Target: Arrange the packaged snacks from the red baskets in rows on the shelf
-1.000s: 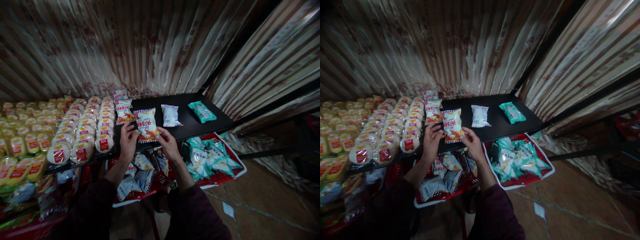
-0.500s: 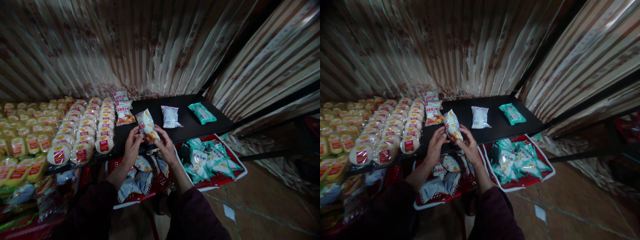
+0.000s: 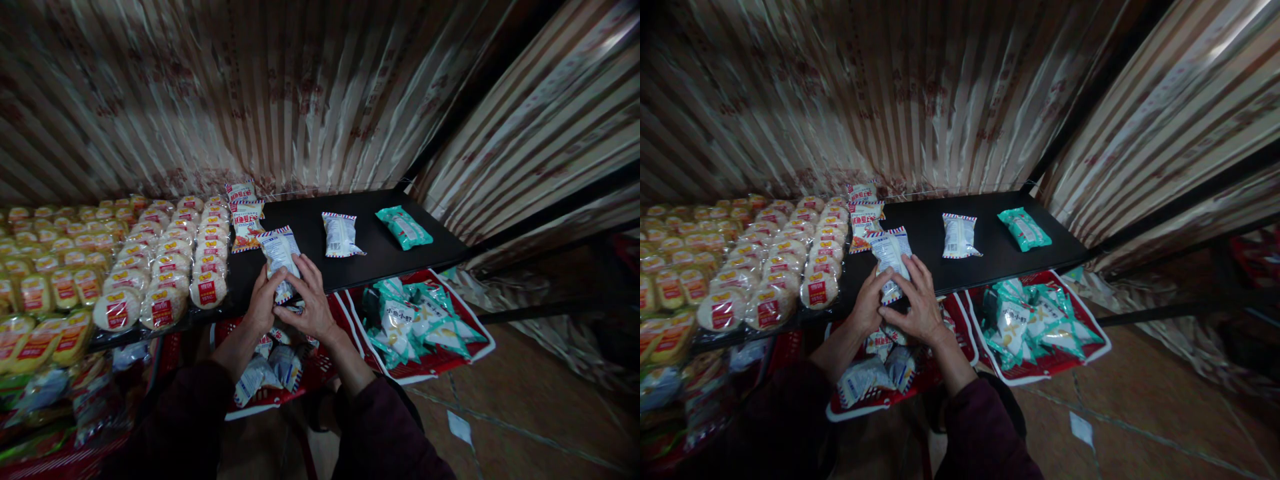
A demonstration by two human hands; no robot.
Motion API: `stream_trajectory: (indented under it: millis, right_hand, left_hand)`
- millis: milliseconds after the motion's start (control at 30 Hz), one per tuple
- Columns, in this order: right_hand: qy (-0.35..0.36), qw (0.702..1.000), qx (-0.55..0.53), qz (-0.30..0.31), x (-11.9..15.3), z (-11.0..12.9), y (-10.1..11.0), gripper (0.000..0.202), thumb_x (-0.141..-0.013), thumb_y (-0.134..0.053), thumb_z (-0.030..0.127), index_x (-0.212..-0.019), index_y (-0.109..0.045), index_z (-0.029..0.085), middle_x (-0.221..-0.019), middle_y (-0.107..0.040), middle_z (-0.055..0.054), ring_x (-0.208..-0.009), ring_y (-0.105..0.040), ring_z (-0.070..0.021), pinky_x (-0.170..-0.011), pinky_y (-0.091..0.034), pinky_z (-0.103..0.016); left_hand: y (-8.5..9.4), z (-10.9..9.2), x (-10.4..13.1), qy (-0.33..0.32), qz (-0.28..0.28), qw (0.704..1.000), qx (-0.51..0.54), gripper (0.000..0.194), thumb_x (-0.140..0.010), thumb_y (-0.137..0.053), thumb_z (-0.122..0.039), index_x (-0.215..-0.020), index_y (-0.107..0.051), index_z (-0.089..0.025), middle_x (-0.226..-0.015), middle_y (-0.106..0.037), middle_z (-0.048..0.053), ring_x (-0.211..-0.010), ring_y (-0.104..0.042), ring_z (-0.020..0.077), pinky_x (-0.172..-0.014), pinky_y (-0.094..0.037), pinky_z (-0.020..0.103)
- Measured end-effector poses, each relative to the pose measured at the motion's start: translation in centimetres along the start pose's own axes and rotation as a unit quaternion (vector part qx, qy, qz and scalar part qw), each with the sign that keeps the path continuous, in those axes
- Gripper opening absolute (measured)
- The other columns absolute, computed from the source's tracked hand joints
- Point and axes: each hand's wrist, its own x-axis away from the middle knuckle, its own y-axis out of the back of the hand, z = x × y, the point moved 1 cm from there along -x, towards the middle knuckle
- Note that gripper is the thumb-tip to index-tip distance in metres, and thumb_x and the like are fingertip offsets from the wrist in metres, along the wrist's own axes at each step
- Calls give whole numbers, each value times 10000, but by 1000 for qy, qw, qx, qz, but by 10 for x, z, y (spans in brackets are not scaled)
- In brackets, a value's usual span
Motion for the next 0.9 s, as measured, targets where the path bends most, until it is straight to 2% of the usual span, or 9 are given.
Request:
stream_trajectory:
  millis: [100, 267, 400, 533, 667, 767, 900]
  right_hand:
    - [13, 1000, 11, 6, 2, 3, -2, 623, -789, -588, 552, -1311, -491, 225, -1520, -291, -94, -1409, -214, -326, -1091, -305, -555]
    - [0, 1000, -12, -6, 1, 11, 2, 467, -852, -508, 482, -1234, -536, 214, -1488, -356, -86, -1401, -247, -310, -1093, -309, -549]
    - [-28, 998, -35, -52, 0, 14, 6, 409, -893, -465, 395, -1255, -494, 207, -1416, -450, -107, -1367, -323, -288, -1085, -326, -541]
    - [-121, 983, -53, -129, 2, 8, 5, 401, -936, -400, 323, -1320, -434, 213, -1384, -476, -121, -1310, -414, -253, -1069, -362, -513]
    - [-233, 956, -126, -130, 5, 0, 1, 447, -937, -424, 360, -1350, -409, 191, -1285, -563, -135, -1180, -547, -233, -991, -458, -440]
    - [-250, 946, -156, -138, 5, -3, -2, 437, -916, -476, 383, -1304, -470, 182, -1208, -616, -126, -1106, -596, -226, -926, -504, -388]
    - [-250, 943, -147, -162, 5, -4, -2, 394, -911, -488, 376, -1252, -523, 183, -1208, -619, -118, -1087, -603, -221, -909, -511, -368]
  left_hand:
    - [-1, -3, 1, 3, -24, 1000, -6, 472, -688, -732, -325, -1121, -609, -180, -1087, -679, 46, -1054, -601, 204, -960, -402, 307]
    - [1, -4, -1, 14, -42, 999, 9, 488, -681, -742, -363, -1118, -610, -190, -1069, -686, 47, -989, -629, 204, -874, -453, 301]
    - [1, -2, -3, 30, -40, 998, 35, 474, -682, -742, -394, -1086, -627, -174, -1072, -693, 57, -955, -649, 209, -843, -479, 296]
    - [2, 0, -4, 73, -40, 994, 69, 489, -694, -735, -414, -1094, -628, -154, -1042, -708, 70, -950, -663, 234, -852, -498, 326]
    - [4, 4, -6, 93, -33, 992, 84, 485, -743, -690, -421, -1137, -620, -147, -1080, -702, 80, -982, -660, 247, -885, -500, 346]
    - [5, 6, -7, 94, -33, 991, 85, 466, -770, -664, -418, -1143, -620, -142, -1088, -701, 82, -994, -658, 247, -901, -498, 350]
    - [4, 7, -7, 102, -41, 989, 95, 421, -790, -641, -401, -1121, -632, -140, -1074, -707, 79, -1008, -654, 248, -917, -496, 360]
